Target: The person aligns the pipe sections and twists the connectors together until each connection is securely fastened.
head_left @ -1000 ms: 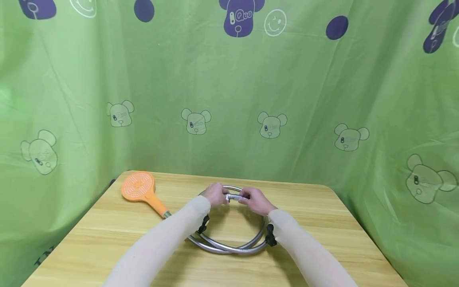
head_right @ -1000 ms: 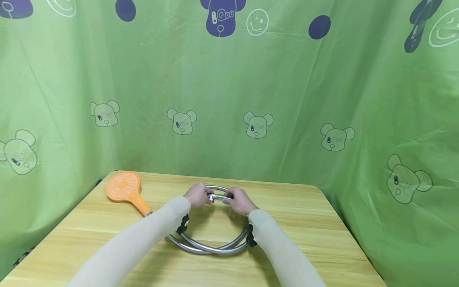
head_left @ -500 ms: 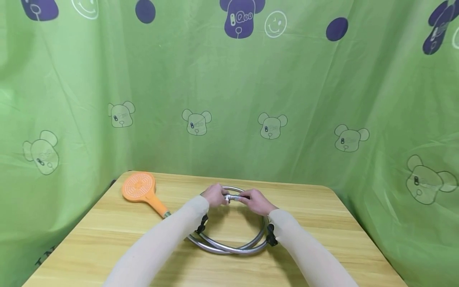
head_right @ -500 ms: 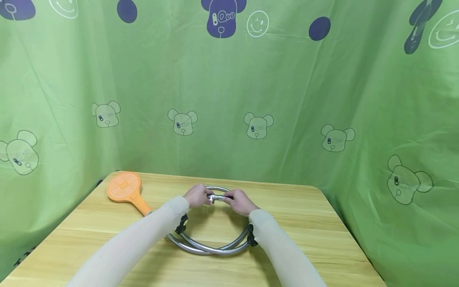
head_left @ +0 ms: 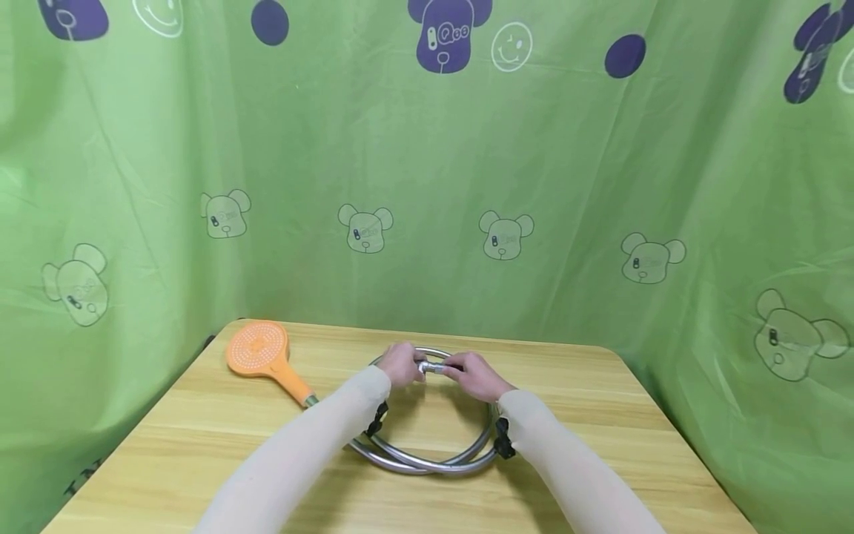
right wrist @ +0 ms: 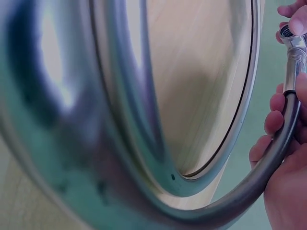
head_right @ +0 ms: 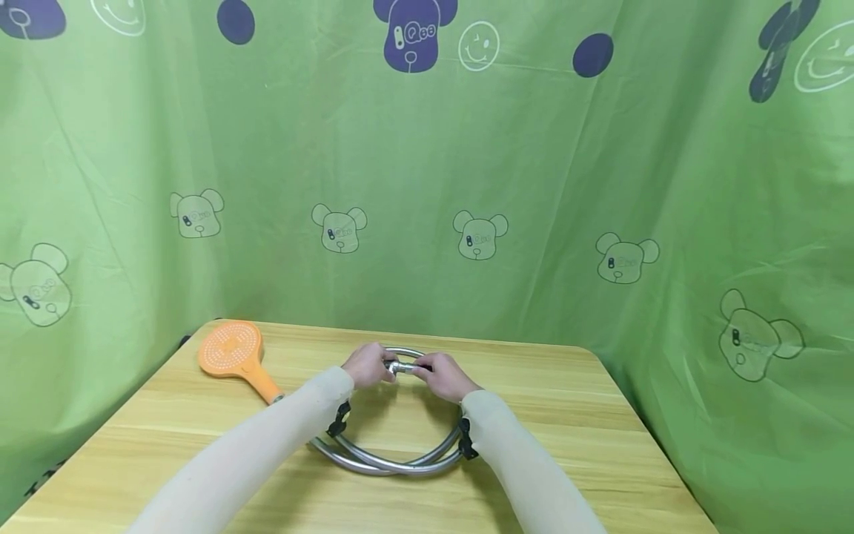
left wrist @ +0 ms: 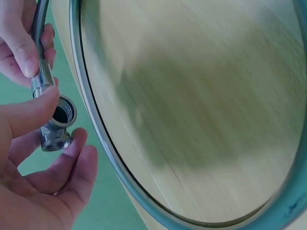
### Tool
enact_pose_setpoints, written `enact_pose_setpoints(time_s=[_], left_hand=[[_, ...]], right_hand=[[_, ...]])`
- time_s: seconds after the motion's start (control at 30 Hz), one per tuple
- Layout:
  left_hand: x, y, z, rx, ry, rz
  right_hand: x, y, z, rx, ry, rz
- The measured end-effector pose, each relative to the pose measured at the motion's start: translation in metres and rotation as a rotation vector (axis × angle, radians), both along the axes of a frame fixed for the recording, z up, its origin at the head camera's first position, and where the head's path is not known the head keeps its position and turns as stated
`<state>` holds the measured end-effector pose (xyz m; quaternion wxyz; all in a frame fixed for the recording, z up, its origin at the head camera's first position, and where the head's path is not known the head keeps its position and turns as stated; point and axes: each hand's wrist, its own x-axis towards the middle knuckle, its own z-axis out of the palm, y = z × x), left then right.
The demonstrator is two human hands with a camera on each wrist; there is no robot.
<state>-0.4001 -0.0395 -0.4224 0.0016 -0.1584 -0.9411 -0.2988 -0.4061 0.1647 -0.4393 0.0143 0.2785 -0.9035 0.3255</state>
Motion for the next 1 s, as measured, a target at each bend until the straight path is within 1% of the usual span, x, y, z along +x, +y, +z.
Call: enact_pose_setpoints(time_s=[0.1,0.2,0.4,0.63,0.73,0.93,1.0], left_hand=[[-0.0007,-0.0005,-0.0003,-0.014,0.012,-0.006],[0.0004,-0.0004,-0.0006,-0.006,-0.004,-0.011],[0.0043,0.0013,0.0010,0.060,-0.082,-0.002],[0.0033,0.0013,-0.0005,0.047,-0.051,-0.006],[0.0036,0.0007,-0.0005,0.048,-0.060,-0.009],[0.0073,-0.0009,0.0011,0.029,-0.052,-0.021],[0.0086,-0.0012,0.0017,0.031,-0.062,-0.021]], right_hand=[[-0.0005,-0.0002,-0.0011,0.005,0.010,0.006],[-0.0004,-0.0004,-0.0023,-0.002,0.002,-0.005],[0.0008,0.0003,-0.0044,-0.053,-0.026,-0.045],[-0.0008,0.0010,-0.0016,-0.038,0.000,-0.011],[-0.0023,0.0003,-0.0006,-0.020,0.005,-0.015],[-0.0020,-0.0018,0.0000,0.001,-0.032,-0.031],[-0.0012,-0.0020,-0.0003,-0.002,-0.048,-0.028]])
